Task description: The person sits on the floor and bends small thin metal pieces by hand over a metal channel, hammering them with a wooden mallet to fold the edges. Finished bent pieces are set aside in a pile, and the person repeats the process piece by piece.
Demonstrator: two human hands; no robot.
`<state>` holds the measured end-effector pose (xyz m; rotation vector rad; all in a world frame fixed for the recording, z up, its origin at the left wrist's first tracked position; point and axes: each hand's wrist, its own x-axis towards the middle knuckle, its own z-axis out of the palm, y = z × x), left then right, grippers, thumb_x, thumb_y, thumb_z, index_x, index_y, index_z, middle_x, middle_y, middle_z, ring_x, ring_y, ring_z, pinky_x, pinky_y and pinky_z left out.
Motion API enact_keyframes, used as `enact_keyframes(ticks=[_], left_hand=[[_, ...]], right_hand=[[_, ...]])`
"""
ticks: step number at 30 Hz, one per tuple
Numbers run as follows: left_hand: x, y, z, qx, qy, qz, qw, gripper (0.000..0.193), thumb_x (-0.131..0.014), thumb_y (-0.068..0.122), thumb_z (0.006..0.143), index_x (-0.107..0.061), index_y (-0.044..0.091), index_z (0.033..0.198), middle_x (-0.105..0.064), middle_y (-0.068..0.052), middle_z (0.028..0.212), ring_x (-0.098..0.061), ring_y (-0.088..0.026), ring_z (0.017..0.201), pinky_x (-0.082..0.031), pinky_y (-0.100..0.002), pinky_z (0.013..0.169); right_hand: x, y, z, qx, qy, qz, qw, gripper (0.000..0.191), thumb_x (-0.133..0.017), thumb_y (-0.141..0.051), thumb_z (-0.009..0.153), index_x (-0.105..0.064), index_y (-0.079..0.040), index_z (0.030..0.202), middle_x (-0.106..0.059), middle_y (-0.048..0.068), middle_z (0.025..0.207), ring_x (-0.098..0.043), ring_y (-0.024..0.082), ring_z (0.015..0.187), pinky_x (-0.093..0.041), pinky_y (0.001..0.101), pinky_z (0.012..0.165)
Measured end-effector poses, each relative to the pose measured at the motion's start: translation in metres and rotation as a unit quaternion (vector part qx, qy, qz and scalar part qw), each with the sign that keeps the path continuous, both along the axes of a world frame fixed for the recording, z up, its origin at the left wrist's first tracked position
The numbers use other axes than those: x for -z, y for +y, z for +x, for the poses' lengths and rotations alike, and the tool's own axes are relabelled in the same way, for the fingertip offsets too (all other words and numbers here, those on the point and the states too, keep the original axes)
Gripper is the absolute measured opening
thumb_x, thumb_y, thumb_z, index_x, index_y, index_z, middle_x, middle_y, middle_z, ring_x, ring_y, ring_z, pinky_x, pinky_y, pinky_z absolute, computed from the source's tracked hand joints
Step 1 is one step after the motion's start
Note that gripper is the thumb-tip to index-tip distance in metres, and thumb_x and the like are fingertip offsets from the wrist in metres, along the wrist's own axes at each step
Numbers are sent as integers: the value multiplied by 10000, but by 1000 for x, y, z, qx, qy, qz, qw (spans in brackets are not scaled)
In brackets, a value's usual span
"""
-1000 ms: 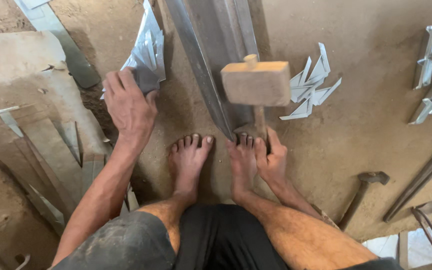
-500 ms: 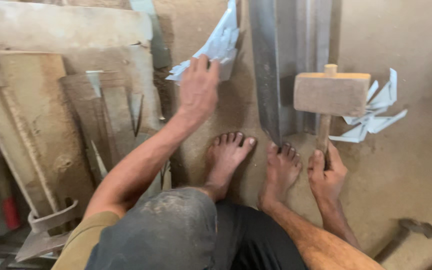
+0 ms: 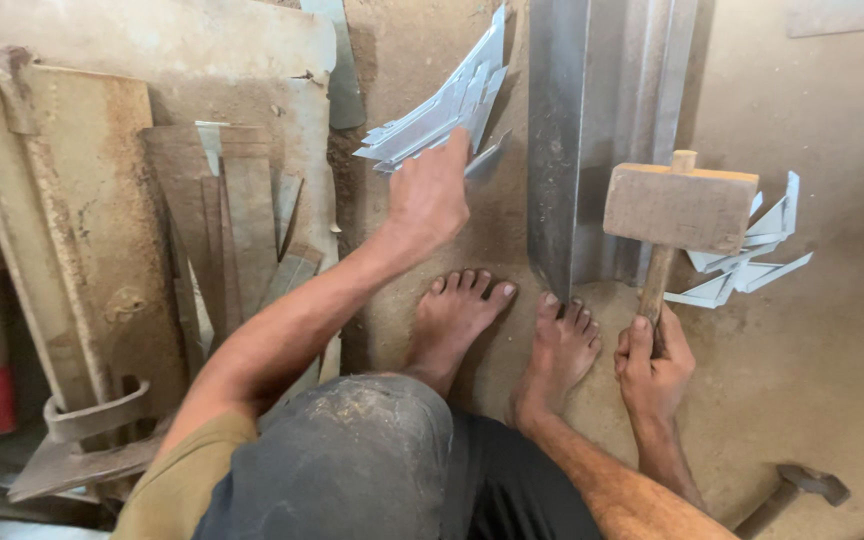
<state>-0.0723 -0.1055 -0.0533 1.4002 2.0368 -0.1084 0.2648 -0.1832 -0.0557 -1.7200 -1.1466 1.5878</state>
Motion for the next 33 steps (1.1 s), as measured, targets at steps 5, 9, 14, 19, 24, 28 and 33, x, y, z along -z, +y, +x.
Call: enact_keyframes(ticks=[5, 9, 14, 19, 24, 28, 33], left_hand=[[-21, 38, -3, -43, -501, 57, 862, 411, -787, 104, 882, -628, 56, 1257, -726, -78, 1024, -696, -187, 882, -589, -371, 798], [-11, 59, 8, -129, -549, -96, 820, 317, -641, 138, 957, -542, 48, 1244, -759, -84, 921, -769, -157, 772, -633, -379, 692], [2, 64, 10, -11, -499, 3, 867, 311, -664, 91, 1001, -508, 51, 1267, -769, -131, 951, -776, -173, 802, -604, -341, 715], [0, 74, 11, -91, -545, -61, 831, 263, -628, 75, 990, -528, 36, 1230, -780, -139, 940, -804, -185, 763, -657, -338, 651], [-4, 81, 14, -94, -500, -63, 859, 295, -653, 67, 957, -563, 56, 1237, -774, -150, 887, -808, -181, 719, -632, -337, 628], [-3, 82, 17, -108, -484, -77, 865, 285, -655, 70, 952, -580, 70, 1227, -775, -137, 870, -798, -176, 703, -619, -335, 610], [-5, 82, 19, -93, -475, -39, 874, 284, -655, 46, 938, -611, 80, 1217, -803, -126, 861, -797, -176, 698, -592, -329, 616]], right_hand=[[-44, 21, 7, -79, -79, 170, 979, 396, -566, -201, 1086, -461, 65, 1360, -604, 62, 807, -567, 83, 667, -475, 235, 587], [-37, 26, 6, -91, -158, 221, 958, 244, -537, -207, 1143, -575, 26, 1203, -568, 38, 740, -549, 81, 575, -429, 233, 545], [-12, 25, 11, -10, 23, -5, 1000, 248, -540, -265, 1121, -558, -18, 1113, -482, 0, 670, -448, 68, 533, -355, 235, 466], [-7, 35, 7, -14, 29, -41, 999, 274, -519, -294, 1108, -557, -32, 1035, -484, -6, 652, -476, 70, 512, -365, 231, 438], [-22, 56, 6, -78, -37, 17, 996, 316, -497, -312, 1110, -586, -35, 987, -526, 14, 621, -474, 80, 480, -382, 249, 390], [-32, 69, 7, -67, 39, 214, 974, 382, -483, -397, 1103, -577, -47, 983, -524, -15, 618, -510, 43, 468, -398, 221, 421], [-25, 83, -3, -259, -246, 219, 908, 426, -538, -362, 1165, -600, 48, 1069, -515, 81, 674, -521, 129, 616, -432, 283, 572]])
